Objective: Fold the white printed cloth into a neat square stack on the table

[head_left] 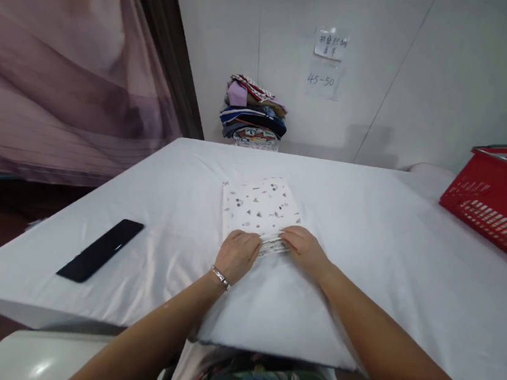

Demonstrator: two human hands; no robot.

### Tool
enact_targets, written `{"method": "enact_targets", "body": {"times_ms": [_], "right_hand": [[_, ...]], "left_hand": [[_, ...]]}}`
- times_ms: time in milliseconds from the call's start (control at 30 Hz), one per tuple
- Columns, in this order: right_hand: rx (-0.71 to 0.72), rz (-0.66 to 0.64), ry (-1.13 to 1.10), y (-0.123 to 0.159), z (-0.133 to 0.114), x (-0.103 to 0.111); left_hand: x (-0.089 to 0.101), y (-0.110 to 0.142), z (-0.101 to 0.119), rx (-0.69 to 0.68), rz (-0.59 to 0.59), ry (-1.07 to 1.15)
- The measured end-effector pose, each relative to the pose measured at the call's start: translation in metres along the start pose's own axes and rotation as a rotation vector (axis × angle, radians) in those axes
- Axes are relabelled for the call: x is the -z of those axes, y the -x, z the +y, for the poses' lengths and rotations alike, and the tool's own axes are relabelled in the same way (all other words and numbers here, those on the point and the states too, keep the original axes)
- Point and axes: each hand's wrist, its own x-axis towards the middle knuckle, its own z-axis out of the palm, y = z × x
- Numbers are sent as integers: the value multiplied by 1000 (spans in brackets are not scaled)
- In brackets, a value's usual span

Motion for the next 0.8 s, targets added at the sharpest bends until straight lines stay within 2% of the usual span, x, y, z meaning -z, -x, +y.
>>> {"method": "enact_targets", "body": {"times_ms": [267, 500, 800], "right_hand": [[7, -6, 131, 5, 6, -5], [73, 4, 149, 4, 7, -3], [60, -26, 163, 6, 4, 0]], "left_hand": [[1, -1, 3, 18, 3, -69], [1, 1, 1, 1, 38, -128], [1, 2, 2, 120, -17, -96]]}}
